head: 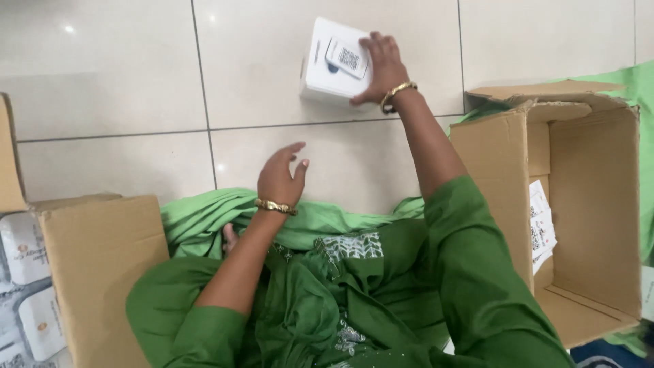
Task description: The person packs electronic devices into individual boxes and organizes these boxes into larger cardboard shipping containers.
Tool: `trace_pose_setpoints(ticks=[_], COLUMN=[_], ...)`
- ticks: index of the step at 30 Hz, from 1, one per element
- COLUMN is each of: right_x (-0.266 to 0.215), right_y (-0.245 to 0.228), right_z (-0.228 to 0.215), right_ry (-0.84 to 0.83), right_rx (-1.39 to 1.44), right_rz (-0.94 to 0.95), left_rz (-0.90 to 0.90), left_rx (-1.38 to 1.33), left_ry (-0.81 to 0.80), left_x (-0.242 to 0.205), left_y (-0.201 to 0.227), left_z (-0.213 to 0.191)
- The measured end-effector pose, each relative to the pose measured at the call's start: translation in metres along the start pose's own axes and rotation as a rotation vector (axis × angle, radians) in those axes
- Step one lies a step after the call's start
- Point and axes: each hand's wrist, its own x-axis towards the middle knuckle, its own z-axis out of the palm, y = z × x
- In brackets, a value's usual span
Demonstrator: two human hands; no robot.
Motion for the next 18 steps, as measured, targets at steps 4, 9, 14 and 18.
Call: trace_pose_setpoints(ticks=[4, 9, 14, 18], right_x=[-0.108, -0.175, -0.211, -0.242], right_y=[-0.058, -0.052, -0.011, -0.028], right_z=[-0.009, 0.051, 0.139, 0.13], right_ry=[-0.262, -0.018, 0.008, -0.298], right_rx=[-0.164, -0.528, 0.624, 1.17], right_rz=[-0.286, -0.581, 0.241, 0.57], left_rz=[-0.07, -0.035, -0.473, -0.544], left_rx=[0.002, 0.135, 0.057, -0.103], left_ry=[0.214, 0.058, -0.325, -0.3], left_x=[0.003, 0.006, -0.001, -0.016], left_y=[-0.021, -0.095, -0.117, -0.069], left_z=[-0.002, 0.023, 0.043, 0.027])
